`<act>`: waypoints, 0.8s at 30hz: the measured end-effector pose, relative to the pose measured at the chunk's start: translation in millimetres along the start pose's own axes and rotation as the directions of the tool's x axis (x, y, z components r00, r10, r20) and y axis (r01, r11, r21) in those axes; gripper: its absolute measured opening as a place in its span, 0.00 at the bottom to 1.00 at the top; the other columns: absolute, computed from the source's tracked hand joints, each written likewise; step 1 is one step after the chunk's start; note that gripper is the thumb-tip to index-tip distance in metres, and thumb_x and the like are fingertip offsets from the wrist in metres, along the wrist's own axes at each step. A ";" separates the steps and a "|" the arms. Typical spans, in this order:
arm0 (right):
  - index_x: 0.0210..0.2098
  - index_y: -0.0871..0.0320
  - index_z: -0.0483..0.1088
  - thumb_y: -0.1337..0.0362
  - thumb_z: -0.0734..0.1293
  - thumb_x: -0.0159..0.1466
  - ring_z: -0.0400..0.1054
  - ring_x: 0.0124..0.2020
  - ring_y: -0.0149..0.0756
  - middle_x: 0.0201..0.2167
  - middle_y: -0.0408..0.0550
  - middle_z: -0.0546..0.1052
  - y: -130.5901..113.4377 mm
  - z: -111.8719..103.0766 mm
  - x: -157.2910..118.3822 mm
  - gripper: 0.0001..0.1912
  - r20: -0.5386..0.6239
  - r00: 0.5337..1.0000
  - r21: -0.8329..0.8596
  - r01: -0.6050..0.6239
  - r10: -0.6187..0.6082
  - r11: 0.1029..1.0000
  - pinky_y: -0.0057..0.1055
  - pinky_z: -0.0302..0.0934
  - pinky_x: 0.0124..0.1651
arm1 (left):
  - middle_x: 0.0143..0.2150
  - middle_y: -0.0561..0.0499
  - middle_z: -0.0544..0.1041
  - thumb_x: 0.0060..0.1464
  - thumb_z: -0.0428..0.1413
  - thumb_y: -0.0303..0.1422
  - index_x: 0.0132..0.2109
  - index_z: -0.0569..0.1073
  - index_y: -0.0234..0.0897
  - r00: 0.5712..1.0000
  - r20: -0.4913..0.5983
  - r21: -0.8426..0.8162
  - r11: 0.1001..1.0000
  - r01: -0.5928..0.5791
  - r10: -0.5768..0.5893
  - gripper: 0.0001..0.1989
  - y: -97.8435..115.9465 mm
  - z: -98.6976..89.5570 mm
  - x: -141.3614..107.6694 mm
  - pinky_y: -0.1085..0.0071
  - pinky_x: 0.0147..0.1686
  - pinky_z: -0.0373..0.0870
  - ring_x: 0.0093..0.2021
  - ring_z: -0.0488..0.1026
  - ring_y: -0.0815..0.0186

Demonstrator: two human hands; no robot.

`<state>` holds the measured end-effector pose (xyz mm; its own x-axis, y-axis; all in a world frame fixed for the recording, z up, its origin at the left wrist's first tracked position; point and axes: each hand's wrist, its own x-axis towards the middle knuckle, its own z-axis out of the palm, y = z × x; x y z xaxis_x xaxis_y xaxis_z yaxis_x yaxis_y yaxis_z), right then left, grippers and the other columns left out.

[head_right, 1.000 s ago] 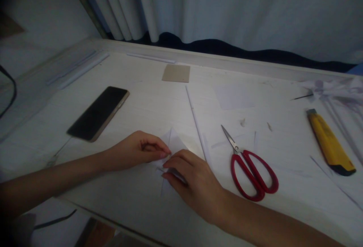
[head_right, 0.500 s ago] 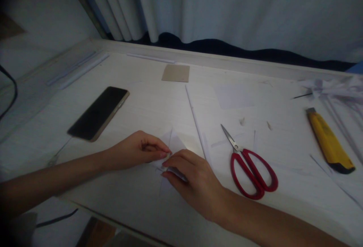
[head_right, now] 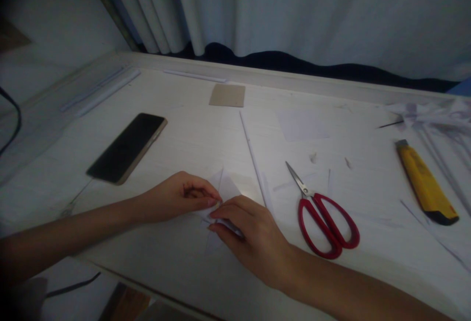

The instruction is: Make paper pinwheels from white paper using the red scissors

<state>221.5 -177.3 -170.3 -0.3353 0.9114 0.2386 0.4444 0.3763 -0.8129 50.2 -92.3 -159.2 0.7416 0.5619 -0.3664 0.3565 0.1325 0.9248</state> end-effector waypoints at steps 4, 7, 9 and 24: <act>0.36 0.59 0.70 0.70 0.65 0.56 0.68 0.34 0.31 0.32 0.48 0.75 1.0 0.3 -0.3 0.07 -0.004 1.000 -0.008 -0.009 0.009 1.000 0.28 0.65 0.36 | 0.33 0.50 0.77 0.47 0.54 0.29 0.35 0.73 0.32 1.000 -0.003 0.005 1.000 0.002 -0.001 0.07 0.7 -0.1 -0.3 0.77 0.33 0.66 0.32 0.72 0.72; 0.35 0.58 0.70 0.70 0.66 0.55 0.69 0.33 0.32 0.31 0.47 0.76 1.0 0.7 0.4 0.07 -0.022 0.999 0.014 -0.029 0.029 0.999 0.28 0.65 0.35 | 0.33 0.50 0.76 0.48 0.54 0.29 0.35 0.73 0.32 1.000 0.000 0.027 1.000 -0.003 0.003 0.07 1.1 -0.3 -0.2 0.77 0.33 0.66 0.32 0.72 0.72; 0.34 0.57 0.70 0.70 0.66 0.55 0.70 0.33 0.32 0.31 0.47 0.76 0.6 0.8 1.1 0.07 -0.037 0.998 0.037 -0.046 0.047 0.998 0.29 0.66 0.35 | 0.33 0.50 0.76 0.48 0.53 0.29 0.36 0.73 0.32 1.000 0.001 0.039 0.999 -0.010 0.010 0.07 0.7 -0.4 0.1 0.77 0.33 0.66 0.32 0.72 0.71; 0.33 0.58 0.71 0.70 0.66 0.55 0.70 0.32 0.32 0.31 0.47 0.76 3.2 2.9 1.0 0.05 -0.040 0.997 0.109 -0.057 0.062 0.992 0.29 0.66 0.34 | 0.32 0.49 0.77 0.48 0.53 0.29 0.35 0.74 0.32 1.000 -0.026 0.056 0.998 -0.010 0.011 0.07 0.9 1.2 0.2 0.75 0.32 0.67 0.32 0.73 0.70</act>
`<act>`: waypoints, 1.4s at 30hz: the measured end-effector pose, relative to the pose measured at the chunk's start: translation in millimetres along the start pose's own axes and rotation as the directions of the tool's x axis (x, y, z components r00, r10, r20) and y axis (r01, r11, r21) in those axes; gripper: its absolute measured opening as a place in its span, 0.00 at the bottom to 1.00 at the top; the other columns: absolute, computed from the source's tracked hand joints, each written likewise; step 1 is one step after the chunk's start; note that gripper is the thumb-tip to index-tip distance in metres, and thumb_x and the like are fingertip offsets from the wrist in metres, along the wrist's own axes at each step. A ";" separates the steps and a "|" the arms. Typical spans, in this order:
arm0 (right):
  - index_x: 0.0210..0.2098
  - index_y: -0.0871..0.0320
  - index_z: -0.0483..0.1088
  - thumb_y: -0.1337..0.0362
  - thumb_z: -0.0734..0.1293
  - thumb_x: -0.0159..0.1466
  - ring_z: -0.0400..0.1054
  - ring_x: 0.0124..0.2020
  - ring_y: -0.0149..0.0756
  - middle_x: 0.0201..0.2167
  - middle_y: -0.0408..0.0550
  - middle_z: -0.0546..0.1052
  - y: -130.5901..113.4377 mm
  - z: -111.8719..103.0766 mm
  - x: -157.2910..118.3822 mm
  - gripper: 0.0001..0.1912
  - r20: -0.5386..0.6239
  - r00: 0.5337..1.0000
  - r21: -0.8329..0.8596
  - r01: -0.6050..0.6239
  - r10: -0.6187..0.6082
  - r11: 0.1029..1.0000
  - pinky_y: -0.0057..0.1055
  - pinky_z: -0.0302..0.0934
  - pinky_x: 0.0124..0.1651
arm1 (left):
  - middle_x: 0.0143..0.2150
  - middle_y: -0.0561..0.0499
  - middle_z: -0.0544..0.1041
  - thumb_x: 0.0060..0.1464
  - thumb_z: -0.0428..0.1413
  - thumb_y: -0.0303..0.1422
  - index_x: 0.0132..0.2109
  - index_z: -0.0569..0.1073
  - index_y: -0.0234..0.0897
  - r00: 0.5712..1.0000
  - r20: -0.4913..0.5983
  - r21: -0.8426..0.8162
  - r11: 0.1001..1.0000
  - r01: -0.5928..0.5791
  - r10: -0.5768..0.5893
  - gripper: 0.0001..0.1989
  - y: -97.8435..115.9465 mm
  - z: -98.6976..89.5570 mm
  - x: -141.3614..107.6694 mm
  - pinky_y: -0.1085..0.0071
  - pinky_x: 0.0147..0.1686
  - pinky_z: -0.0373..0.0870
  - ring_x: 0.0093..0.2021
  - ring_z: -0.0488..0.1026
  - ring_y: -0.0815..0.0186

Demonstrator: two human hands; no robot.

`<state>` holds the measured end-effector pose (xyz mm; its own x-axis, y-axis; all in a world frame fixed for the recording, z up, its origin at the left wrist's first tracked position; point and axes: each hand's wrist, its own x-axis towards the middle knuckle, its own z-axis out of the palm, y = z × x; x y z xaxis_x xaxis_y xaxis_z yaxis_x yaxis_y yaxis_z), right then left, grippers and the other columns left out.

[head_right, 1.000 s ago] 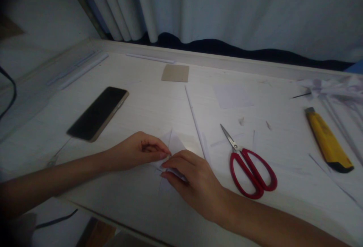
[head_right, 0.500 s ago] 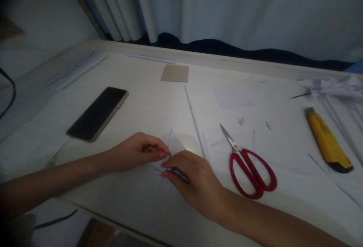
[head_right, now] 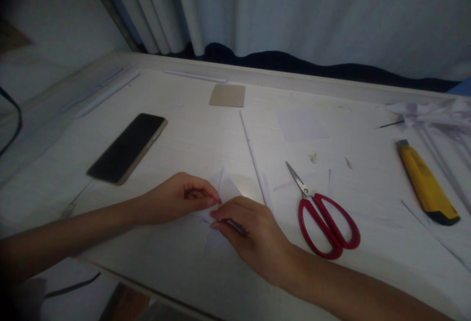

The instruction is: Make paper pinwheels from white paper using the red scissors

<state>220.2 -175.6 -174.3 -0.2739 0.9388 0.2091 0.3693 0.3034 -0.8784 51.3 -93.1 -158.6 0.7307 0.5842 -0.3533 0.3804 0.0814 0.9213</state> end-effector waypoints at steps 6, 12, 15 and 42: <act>0.33 0.58 0.71 0.71 0.65 0.56 0.70 0.33 0.32 0.31 0.48 0.76 -0.8 -1.1 0.7 0.06 0.020 1.000 0.003 0.000 0.000 1.000 0.28 0.66 0.35 | 0.32 0.48 0.77 0.48 0.53 0.28 0.35 0.73 0.31 1.000 0.004 0.052 0.999 -0.004 0.004 0.08 1.4 -0.1 0.0 0.76 0.31 0.67 0.31 0.72 0.70; 0.33 0.57 0.71 0.70 0.65 0.56 0.70 0.32 0.32 0.31 0.47 0.76 -0.1 -0.8 0.5 0.05 0.013 1.000 0.009 0.001 -0.001 1.000 0.30 0.67 0.34 | 0.32 0.49 0.77 0.48 0.53 0.30 0.35 0.74 0.32 1.000 0.004 0.030 1.000 -0.008 0.007 0.08 -0.9 0.1 0.5 0.75 0.32 0.67 0.31 0.72 0.70; 0.33 0.57 0.71 0.71 0.66 0.55 0.70 0.32 0.32 0.31 0.47 0.76 0.2 -0.5 0.8 0.06 0.006 1.000 0.017 0.001 -0.001 1.000 0.30 0.66 0.34 | 0.33 0.49 0.77 0.48 0.53 0.31 0.36 0.73 0.32 1.000 0.012 -0.007 1.000 -0.003 0.003 0.08 -2.9 -0.6 1.0 0.75 0.33 0.67 0.32 0.72 0.69; 0.35 0.58 0.69 0.68 0.70 0.50 0.65 0.38 0.34 0.35 0.48 0.69 0.3 -2.2 3.1 0.12 -0.065 0.998 -0.078 -0.018 0.012 0.997 0.30 0.63 0.40 | 0.32 0.50 0.76 0.46 0.55 0.29 0.35 0.71 0.32 0.999 0.008 -0.100 0.994 0.037 -0.037 0.06 -1.4 0.2 -0.3 0.77 0.32 0.65 0.32 0.72 0.71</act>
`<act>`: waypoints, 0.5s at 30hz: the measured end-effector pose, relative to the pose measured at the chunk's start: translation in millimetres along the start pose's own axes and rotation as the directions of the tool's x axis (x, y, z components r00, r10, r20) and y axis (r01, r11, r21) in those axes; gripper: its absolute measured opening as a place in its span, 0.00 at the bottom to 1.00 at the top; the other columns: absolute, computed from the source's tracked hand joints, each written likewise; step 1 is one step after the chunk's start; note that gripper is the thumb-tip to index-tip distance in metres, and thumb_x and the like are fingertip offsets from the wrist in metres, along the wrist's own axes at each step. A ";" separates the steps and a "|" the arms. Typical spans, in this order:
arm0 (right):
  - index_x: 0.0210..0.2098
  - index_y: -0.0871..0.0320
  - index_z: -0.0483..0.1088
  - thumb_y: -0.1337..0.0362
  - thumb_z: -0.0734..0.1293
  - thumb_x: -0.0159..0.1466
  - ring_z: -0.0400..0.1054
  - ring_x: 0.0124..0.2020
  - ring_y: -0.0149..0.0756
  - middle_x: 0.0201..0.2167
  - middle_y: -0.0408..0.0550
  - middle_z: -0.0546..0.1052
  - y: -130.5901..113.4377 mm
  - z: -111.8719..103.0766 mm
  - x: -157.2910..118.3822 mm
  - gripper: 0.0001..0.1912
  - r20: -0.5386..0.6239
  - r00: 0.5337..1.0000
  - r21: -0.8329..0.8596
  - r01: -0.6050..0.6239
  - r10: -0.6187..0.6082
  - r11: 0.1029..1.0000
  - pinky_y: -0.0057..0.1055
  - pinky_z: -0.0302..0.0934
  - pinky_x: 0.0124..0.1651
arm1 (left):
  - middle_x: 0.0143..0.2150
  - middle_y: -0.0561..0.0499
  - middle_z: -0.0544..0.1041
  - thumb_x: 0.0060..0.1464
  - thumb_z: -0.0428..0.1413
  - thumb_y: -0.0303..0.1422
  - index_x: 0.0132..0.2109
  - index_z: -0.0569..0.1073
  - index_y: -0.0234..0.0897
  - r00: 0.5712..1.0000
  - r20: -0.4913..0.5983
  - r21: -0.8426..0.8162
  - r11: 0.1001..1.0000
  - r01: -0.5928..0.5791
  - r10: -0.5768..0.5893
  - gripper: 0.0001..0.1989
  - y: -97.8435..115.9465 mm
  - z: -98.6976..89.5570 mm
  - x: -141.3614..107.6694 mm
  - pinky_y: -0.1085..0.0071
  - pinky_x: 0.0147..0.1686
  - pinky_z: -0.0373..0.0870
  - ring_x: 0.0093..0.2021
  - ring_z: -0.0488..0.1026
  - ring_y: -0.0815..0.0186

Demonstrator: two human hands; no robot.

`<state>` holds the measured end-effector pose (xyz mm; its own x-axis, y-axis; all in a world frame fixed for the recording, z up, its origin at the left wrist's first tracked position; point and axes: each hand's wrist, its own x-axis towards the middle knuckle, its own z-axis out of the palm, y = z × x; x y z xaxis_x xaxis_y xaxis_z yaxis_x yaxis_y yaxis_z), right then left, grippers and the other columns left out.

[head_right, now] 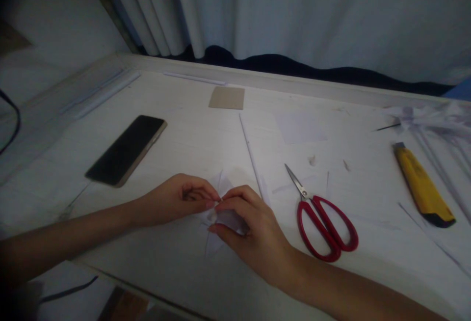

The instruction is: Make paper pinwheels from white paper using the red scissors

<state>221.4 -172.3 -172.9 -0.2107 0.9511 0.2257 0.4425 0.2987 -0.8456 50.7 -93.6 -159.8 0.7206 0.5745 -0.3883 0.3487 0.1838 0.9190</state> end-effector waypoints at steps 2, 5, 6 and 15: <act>0.35 0.58 0.69 0.68 0.70 0.51 0.65 0.38 0.34 0.35 0.48 0.70 0.3 0.0 -0.3 0.11 0.003 1.000 0.004 0.001 -0.001 1.000 0.30 0.63 0.40 | 0.30 0.52 0.75 0.46 0.55 0.28 0.35 0.69 0.33 1.000 0.003 -0.024 1.000 -0.016 0.016 0.06 -0.6 0.2 -0.6 0.77 0.29 0.63 0.30 0.71 0.72; 0.35 0.58 0.69 0.68 0.70 0.51 0.66 0.38 0.33 0.36 0.48 0.70 1.2 0.1 -0.7 0.11 0.003 1.000 0.011 0.003 -0.003 1.000 0.30 0.63 0.41 | 0.27 0.54 0.73 0.46 0.55 0.28 0.34 0.65 0.34 0.999 -0.007 -0.046 0.998 -0.041 0.041 0.06 -1.2 0.4 -1.0 0.78 0.26 0.61 0.27 0.69 0.73; 0.35 0.58 0.69 0.68 0.70 0.51 0.66 0.38 0.34 0.36 0.48 0.71 1.6 0.1 -0.7 0.11 0.002 1.000 0.012 0.004 -0.004 1.000 0.30 0.63 0.41 | 0.26 0.55 0.73 0.46 0.55 0.28 0.34 0.64 0.35 0.999 -0.006 -0.049 0.998 -0.043 0.043 0.06 -1.3 0.5 -1.0 0.78 0.26 0.61 0.27 0.69 0.73; 0.35 0.56 0.70 0.67 0.69 0.51 0.65 0.41 0.37 0.39 0.49 0.70 2.0 0.6 -1.0 0.11 -0.018 1.000 -0.006 -0.003 0.003 1.000 0.34 0.63 0.42 | 0.27 0.55 0.71 0.48 0.53 0.29 0.32 0.63 0.35 0.998 0.004 -0.021 0.998 -0.064 0.064 0.05 -1.1 1.3 -2.5 0.78 0.26 0.59 0.28 0.68 0.73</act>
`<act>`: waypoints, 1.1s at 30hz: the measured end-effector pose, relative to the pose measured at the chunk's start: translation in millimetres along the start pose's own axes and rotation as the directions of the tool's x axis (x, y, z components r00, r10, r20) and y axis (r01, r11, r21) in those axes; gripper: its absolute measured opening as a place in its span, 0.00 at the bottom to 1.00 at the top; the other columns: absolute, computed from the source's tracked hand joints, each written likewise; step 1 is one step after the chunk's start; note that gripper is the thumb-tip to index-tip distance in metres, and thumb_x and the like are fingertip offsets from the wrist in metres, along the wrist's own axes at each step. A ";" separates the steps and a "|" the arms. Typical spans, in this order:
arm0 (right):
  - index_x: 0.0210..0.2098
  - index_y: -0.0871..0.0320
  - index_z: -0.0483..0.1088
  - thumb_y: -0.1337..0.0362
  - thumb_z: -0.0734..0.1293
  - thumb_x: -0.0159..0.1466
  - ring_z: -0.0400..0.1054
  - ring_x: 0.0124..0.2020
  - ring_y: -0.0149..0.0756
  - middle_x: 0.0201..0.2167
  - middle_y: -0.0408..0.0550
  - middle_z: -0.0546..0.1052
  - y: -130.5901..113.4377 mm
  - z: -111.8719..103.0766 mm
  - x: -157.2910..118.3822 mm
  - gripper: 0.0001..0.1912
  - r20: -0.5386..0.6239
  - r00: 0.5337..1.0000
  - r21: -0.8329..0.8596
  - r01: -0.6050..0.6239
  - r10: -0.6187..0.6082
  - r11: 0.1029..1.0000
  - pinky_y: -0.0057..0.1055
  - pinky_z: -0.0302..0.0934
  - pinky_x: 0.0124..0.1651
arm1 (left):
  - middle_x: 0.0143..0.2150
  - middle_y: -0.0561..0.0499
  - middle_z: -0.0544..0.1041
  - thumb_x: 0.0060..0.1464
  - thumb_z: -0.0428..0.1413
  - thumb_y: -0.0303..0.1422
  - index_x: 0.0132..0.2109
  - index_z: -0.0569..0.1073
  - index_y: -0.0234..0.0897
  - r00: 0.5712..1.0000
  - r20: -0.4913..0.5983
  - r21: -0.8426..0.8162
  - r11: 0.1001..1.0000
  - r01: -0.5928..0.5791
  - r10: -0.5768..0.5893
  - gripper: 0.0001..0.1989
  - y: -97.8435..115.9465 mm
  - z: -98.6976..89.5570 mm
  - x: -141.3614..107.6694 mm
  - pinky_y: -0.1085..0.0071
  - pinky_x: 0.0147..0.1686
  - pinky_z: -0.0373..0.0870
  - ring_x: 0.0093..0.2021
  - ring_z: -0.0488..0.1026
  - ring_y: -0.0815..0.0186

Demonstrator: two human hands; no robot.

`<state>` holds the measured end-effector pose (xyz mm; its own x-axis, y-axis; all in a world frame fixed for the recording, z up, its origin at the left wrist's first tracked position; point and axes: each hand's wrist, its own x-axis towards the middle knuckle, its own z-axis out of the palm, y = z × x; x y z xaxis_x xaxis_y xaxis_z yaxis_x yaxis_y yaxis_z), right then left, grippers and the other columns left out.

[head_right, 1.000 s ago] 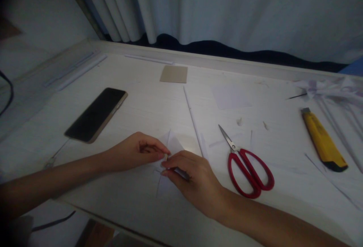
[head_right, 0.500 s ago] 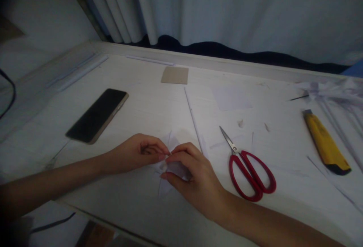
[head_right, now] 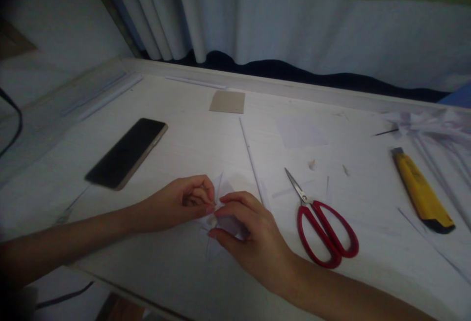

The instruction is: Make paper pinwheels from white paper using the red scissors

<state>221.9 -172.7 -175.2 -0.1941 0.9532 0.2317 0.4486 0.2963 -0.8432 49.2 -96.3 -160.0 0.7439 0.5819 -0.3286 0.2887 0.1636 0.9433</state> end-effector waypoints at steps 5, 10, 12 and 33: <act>0.36 0.57 0.69 0.68 0.70 0.51 0.66 0.40 0.36 0.37 0.48 0.71 -2.9 0.4 0.4 0.12 0.016 1.000 0.052 -0.007 0.006 0.999 0.33 0.63 0.43 | 0.25 0.57 0.69 0.49 0.53 0.29 0.32 0.63 0.35 1.000 -0.005 -0.011 1.000 -0.019 0.019 0.04 0.2 0.6 -0.6 0.78 0.25 0.58 0.26 0.66 0.74; 0.36 0.57 0.69 0.70 0.69 0.51 0.66 0.40 0.35 0.37 0.48 0.71 -2.8 0.8 1.2 0.13 0.014 1.000 0.081 -0.013 0.012 0.997 0.32 0.63 0.42 | 0.26 0.57 0.70 0.49 0.52 0.28 0.33 0.64 0.36 0.999 -0.002 0.015 0.999 -0.038 0.038 0.03 0.1 0.3 -2.7 0.78 0.25 0.58 0.27 0.67 0.74; 0.36 0.57 0.70 0.72 0.69 0.52 0.66 0.40 0.35 0.37 0.48 0.71 -1.5 0.9 1.2 0.12 0.021 1.000 0.087 -0.011 0.009 0.996 0.33 0.62 0.43 | 0.28 0.55 0.72 0.49 0.52 0.29 0.34 0.65 0.36 0.999 -0.004 0.028 0.999 -0.042 0.042 0.03 -0.2 -0.1 -3.1 0.77 0.27 0.60 0.29 0.68 0.72; 0.37 0.54 0.70 0.70 0.66 0.54 0.67 0.36 0.35 0.33 0.47 0.72 -1.1 -0.8 0.1 0.10 0.023 0.999 0.132 -0.028 0.025 0.991 0.36 0.64 0.39 | 0.33 0.51 0.76 0.45 0.56 0.29 0.37 0.71 0.34 0.998 -0.057 -0.075 0.997 0.012 -0.016 0.09 -3.3 -1.0 2.2 0.73 0.36 0.68 0.35 0.73 0.70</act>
<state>222.1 -172.8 -173.8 -0.2028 0.9587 0.1994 0.3344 0.2592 -0.9061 49.3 -94.8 -163.8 0.7036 0.6235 -0.3408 0.2518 0.2297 0.9401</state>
